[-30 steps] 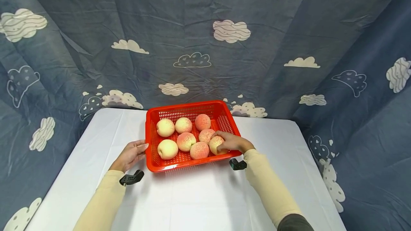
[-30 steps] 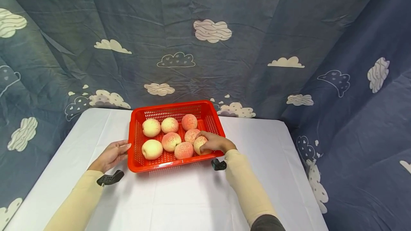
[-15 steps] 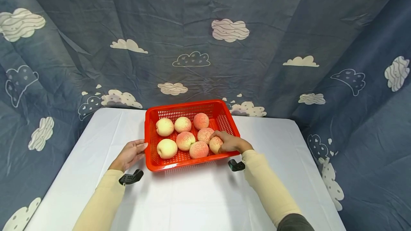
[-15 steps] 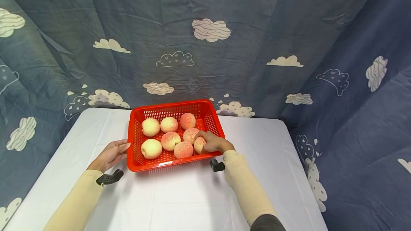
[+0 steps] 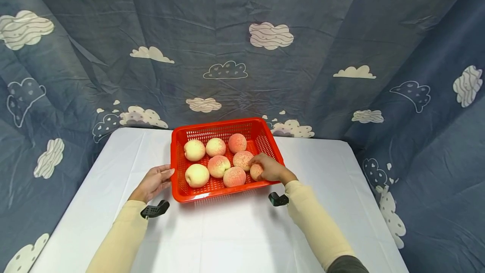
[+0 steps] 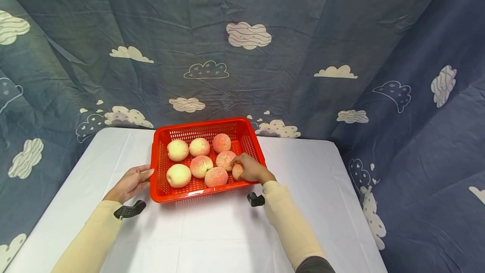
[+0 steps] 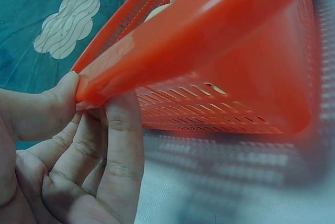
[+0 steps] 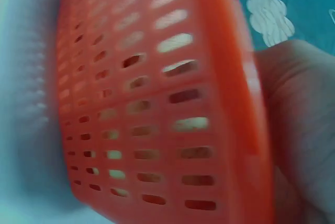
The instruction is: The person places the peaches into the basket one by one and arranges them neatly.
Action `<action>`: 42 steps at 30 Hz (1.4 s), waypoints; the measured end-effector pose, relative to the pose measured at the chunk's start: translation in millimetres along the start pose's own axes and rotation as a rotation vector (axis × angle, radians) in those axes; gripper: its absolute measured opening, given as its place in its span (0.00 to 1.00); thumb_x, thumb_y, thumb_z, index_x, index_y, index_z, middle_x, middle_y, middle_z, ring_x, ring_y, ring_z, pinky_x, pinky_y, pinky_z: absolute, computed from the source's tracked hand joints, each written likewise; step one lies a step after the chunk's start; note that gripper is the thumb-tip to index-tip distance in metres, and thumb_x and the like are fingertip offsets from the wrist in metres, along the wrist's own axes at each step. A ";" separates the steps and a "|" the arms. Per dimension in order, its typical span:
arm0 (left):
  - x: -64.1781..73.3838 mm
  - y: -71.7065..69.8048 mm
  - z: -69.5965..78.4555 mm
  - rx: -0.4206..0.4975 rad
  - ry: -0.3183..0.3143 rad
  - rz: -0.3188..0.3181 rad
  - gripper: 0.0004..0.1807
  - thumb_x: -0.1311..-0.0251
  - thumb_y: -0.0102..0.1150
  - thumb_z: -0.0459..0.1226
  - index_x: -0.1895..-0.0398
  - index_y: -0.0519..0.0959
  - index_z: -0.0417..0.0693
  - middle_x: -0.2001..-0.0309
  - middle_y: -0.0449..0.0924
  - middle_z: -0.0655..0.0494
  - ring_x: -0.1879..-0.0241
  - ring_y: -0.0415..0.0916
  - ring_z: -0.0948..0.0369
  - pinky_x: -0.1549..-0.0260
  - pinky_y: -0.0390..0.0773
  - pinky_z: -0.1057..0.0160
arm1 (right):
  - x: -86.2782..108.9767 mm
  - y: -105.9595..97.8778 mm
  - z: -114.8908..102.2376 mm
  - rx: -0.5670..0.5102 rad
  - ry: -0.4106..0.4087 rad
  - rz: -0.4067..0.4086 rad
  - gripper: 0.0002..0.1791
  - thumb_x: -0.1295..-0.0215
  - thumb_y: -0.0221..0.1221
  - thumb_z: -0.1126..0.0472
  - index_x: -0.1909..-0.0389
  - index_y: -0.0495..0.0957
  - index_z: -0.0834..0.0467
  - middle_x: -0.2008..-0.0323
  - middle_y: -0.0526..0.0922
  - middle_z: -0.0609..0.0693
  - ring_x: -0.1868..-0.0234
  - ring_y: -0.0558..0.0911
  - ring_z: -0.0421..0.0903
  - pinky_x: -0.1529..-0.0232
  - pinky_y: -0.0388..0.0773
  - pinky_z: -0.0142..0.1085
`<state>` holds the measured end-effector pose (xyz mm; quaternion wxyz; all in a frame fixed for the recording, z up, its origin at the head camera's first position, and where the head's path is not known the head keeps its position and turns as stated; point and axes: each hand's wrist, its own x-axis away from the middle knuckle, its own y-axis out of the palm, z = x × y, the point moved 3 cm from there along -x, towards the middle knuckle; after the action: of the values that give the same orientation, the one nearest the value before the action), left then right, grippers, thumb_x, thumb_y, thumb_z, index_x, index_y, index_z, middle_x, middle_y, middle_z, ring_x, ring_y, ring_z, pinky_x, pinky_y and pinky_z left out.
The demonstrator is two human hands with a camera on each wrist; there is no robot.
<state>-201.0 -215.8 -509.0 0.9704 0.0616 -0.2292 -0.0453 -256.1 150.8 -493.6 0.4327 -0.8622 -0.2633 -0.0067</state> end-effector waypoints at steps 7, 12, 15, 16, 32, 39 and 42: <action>-0.2 -0.2 0.5 0.003 0.002 0.002 0.21 0.30 0.48 0.32 0.39 0.61 0.28 0.69 0.79 0.64 0.71 0.75 0.69 0.71 0.77 0.71 | 0.2 2.2 0.0 0.017 -0.030 0.038 0.26 0.57 0.70 0.72 0.53 0.79 0.55 0.49 0.73 0.55 0.45 0.71 0.54 0.40 0.66 0.52; -2.2 0.0 0.3 -0.014 0.003 0.013 0.23 0.30 0.48 0.32 0.37 0.59 0.28 0.69 0.78 0.65 0.71 0.74 0.70 0.70 0.77 0.71 | 1.6 -0.8 1.3 0.006 -0.042 0.091 0.28 0.57 0.74 0.68 0.51 0.78 0.55 0.45 0.73 0.58 0.42 0.71 0.56 0.40 0.66 0.53; -3.2 -0.1 0.8 -0.024 0.004 0.033 0.24 0.30 0.48 0.31 0.36 0.57 0.29 0.69 0.77 0.64 0.72 0.74 0.70 0.71 0.76 0.71 | 2.4 -3.4 1.0 -0.011 -0.068 0.118 0.28 0.56 0.74 0.67 0.50 0.78 0.56 0.45 0.73 0.59 0.42 0.71 0.56 0.40 0.66 0.53; -3.5 -0.3 1.1 -0.031 0.006 0.038 0.25 0.30 0.48 0.31 0.35 0.56 0.29 0.69 0.77 0.64 0.72 0.74 0.69 0.71 0.76 0.71 | 2.8 -4.3 1.0 -0.014 -0.080 0.127 0.28 0.56 0.74 0.67 0.50 0.78 0.57 0.45 0.73 0.59 0.43 0.71 0.56 0.41 0.67 0.53; -7.7 4.5 13.4 -0.237 0.069 0.139 0.28 0.35 0.47 0.27 0.33 0.56 0.26 0.60 0.77 0.47 0.71 0.74 0.66 0.69 0.77 0.68 | 8.0 -18.6 4.1 -0.121 -0.120 0.230 0.29 0.48 0.70 0.65 0.44 0.74 0.63 0.43 0.72 0.64 0.41 0.69 0.63 0.40 0.65 0.57; -5.8 10.6 16.1 -0.412 0.109 0.187 0.29 0.37 0.49 0.28 0.33 0.58 0.27 0.51 0.71 0.36 0.66 0.76 0.61 0.66 0.79 0.65 | 12.4 -24.5 7.0 -0.185 -0.098 0.275 0.30 0.46 0.69 0.64 0.41 0.71 0.62 0.41 0.71 0.64 0.42 0.71 0.64 0.43 0.69 0.57; -3.4 12.0 18.5 -0.518 0.129 0.203 0.31 0.35 0.53 0.33 0.32 0.58 0.30 0.43 0.68 0.32 0.57 0.78 0.50 0.59 0.80 0.59 | 14.9 -27.4 7.3 -0.215 -0.061 0.280 0.32 0.43 0.68 0.63 0.38 0.68 0.60 0.39 0.69 0.64 0.44 0.72 0.64 0.46 0.73 0.54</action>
<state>-211.6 -205.3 -492.4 0.9659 -0.2087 -0.1530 -0.0007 -257.4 176.3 -474.3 0.3263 -0.9316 -0.1514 0.0518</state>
